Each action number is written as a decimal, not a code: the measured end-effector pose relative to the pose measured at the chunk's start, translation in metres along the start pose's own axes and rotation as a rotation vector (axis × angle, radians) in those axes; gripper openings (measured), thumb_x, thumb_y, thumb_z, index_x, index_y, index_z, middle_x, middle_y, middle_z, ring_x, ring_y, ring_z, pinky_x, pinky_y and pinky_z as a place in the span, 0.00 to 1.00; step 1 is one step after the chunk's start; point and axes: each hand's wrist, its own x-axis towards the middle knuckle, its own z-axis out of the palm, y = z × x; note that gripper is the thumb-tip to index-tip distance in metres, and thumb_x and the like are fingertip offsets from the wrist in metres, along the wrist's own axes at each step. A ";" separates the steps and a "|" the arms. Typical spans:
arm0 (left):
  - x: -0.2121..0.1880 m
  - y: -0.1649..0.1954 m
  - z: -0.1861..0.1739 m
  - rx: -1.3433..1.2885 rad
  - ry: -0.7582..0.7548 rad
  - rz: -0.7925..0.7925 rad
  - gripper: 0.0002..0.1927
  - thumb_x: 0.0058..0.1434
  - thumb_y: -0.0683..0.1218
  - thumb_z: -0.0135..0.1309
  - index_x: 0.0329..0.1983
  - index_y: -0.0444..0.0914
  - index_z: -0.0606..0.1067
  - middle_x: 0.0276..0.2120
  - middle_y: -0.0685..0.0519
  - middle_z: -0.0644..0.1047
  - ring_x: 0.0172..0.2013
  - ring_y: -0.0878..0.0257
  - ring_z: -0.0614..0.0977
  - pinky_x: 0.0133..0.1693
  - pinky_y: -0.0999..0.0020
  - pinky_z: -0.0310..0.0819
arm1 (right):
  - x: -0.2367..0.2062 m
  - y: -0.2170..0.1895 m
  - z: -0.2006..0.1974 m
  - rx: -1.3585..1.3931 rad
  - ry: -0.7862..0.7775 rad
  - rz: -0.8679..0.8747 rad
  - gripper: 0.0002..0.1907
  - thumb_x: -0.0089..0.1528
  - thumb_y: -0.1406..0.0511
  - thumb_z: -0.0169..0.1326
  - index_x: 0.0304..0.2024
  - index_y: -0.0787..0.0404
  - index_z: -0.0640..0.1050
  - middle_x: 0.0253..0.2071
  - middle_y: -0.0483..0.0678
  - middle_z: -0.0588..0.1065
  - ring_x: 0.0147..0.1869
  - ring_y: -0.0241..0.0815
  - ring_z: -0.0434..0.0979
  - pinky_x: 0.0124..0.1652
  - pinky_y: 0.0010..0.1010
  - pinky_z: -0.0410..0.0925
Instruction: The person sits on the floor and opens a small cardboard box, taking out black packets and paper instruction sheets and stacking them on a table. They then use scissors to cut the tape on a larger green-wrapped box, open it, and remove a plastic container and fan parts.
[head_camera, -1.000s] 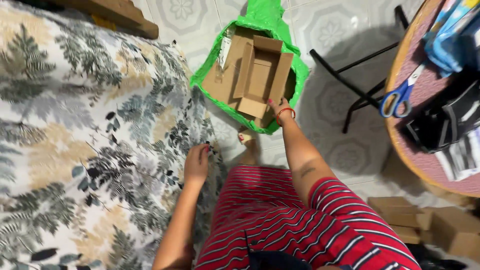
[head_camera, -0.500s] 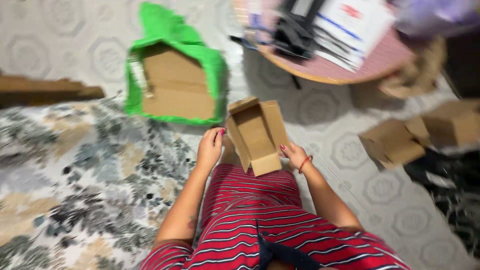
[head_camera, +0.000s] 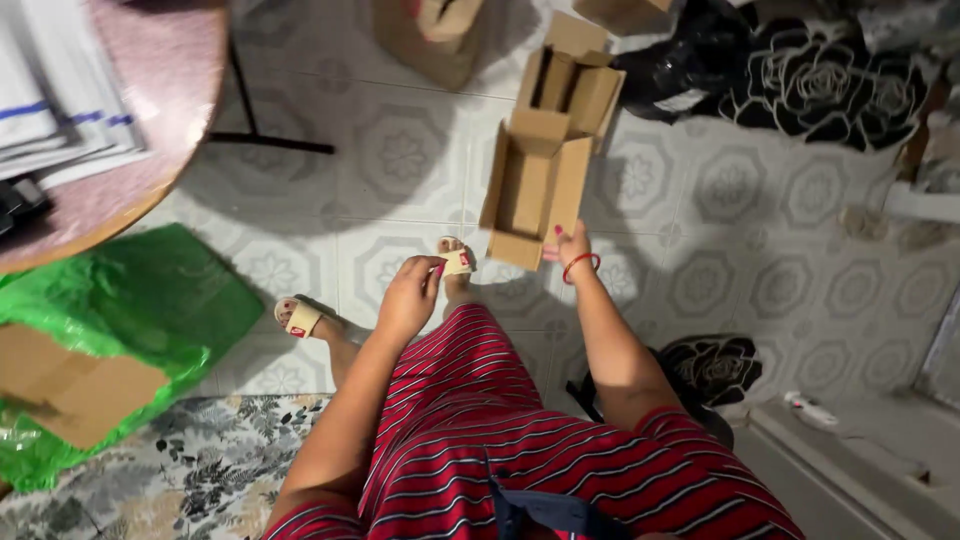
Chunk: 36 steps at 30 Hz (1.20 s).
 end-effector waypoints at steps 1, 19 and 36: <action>0.005 0.006 0.005 0.018 -0.007 -0.003 0.09 0.67 0.44 0.52 0.48 0.39 0.78 0.47 0.45 0.78 0.39 0.47 0.81 0.42 0.58 0.76 | 0.013 -0.008 -0.014 0.017 0.028 -0.013 0.18 0.69 0.72 0.37 0.62 0.58 0.58 0.59 0.54 0.68 0.46 0.64 0.82 0.39 0.51 0.80; 0.008 -0.050 -0.059 -0.088 0.394 -0.147 0.10 0.68 0.44 0.53 0.49 0.36 0.78 0.46 0.39 0.77 0.42 0.46 0.82 0.43 0.59 0.78 | 0.021 -0.098 0.026 -0.416 0.002 -0.219 0.43 0.66 0.73 0.52 0.78 0.45 0.48 0.75 0.61 0.57 0.71 0.53 0.61 0.59 0.35 0.62; -0.277 -0.258 -0.253 -0.297 0.820 -0.699 0.16 0.69 0.52 0.50 0.39 0.34 0.76 0.37 0.37 0.79 0.40 0.39 0.80 0.43 0.49 0.73 | -0.211 -0.018 0.515 -1.077 -0.844 -1.020 0.13 0.65 0.64 0.58 0.52 0.59 0.80 0.51 0.54 0.79 0.53 0.50 0.81 0.51 0.35 0.72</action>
